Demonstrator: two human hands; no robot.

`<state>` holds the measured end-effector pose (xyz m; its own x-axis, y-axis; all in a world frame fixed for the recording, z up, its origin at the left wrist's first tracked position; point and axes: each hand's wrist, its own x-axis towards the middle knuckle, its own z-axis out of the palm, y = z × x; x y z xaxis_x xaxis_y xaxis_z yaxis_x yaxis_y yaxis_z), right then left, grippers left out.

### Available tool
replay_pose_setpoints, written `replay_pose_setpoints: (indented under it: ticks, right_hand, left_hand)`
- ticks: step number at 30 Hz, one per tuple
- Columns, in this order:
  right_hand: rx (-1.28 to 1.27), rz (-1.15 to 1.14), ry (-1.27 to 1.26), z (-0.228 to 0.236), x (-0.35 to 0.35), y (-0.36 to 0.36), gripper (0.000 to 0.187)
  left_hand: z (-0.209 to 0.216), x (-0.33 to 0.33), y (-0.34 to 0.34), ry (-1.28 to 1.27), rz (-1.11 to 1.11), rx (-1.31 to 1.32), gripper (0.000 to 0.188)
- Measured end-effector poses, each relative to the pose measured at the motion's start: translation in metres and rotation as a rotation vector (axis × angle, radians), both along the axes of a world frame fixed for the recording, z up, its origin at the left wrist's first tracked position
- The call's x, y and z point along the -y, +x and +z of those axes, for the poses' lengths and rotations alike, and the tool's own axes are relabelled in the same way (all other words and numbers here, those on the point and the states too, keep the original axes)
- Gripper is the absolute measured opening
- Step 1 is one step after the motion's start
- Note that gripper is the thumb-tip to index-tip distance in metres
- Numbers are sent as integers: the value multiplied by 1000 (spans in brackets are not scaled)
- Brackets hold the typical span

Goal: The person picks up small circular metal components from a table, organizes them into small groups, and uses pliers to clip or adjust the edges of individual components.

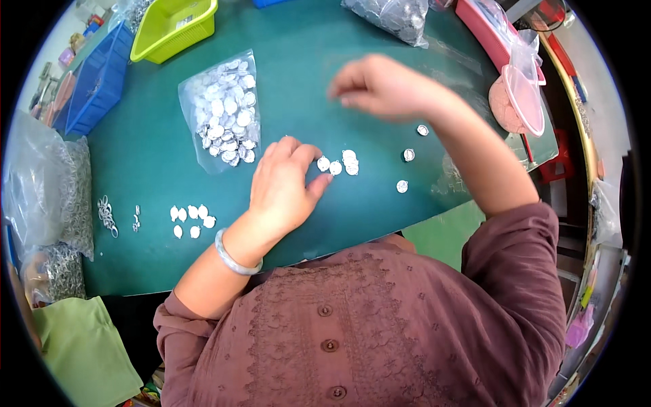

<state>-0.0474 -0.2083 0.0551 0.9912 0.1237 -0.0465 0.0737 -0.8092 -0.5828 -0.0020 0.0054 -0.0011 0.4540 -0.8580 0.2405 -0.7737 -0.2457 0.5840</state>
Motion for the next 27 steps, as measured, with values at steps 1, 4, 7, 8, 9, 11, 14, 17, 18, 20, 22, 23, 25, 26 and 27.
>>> replay_pose_setpoints:
  ticks: [1, 4, 7, 8, 9, 11, 14, 17, 18, 20, 22, 23, 25, 26, 27]
  right_hand:
    - [21, -14, -12, -8, -7, -17, 17]
    - [70, -94, -15, -29, -27, -46, 15]
    - [79, -143, -2, -32, -40, -63, 14]
    - [80, -190, 18, -32, -42, -67, 13]
    - [86, -198, 27, -35, -44, -71, 12]
    - [104, -225, 55, -37, -48, -76, 12]
    - [173, -277, 83, -40, -53, -80, 13]
    - [281, -283, 56, -43, -59, -78, 12]
    - [336, -262, 26, -44, -60, -76, 12]
    - [351, -226, -3, -45, -62, -71, 11]
    - [366, -188, -33, -45, -65, -68, 11]
    - [362, -185, -66, -47, -66, -67, 11]
    - [360, -181, -98, -49, -68, -65, 11]
    - [359, -170, -124, -50, -69, -65, 11]
    - [359, -160, -149, -51, -70, -65, 11]
  left_hand:
    - [0, 1, 0, -3, -6, 7, 23]
    - [-3, 0, 2, -10, -1, 3, 22]
    - [-5, 1, 0, 7, 20, -8, 20]
    - [-5, 2, 0, 21, 22, -9, 21]
    - [-5, 2, 0, 8, 16, -11, 19]
    - [-7, 2, 2, 13, 20, -46, 18]
    - [-6, 2, 1, 12, 28, -79, 17]
    - [-4, 0, 1, -5, 15, -84, 16]
    - [-1, -1, 1, 20, 33, -265, 13]
    - [-1, -2, 2, 44, 52, -446, 11]
    - [-4, -1, 4, -166, 80, -933, 12]
    - [3, -1, 5, -154, 104, -1089, 19]
    - [1, -3, 10, -157, 88, -1182, 22]
    - [0, -4, 13, -162, 70, -1276, 24]
    - [-1, -5, 16, -161, 65, -1323, 24]
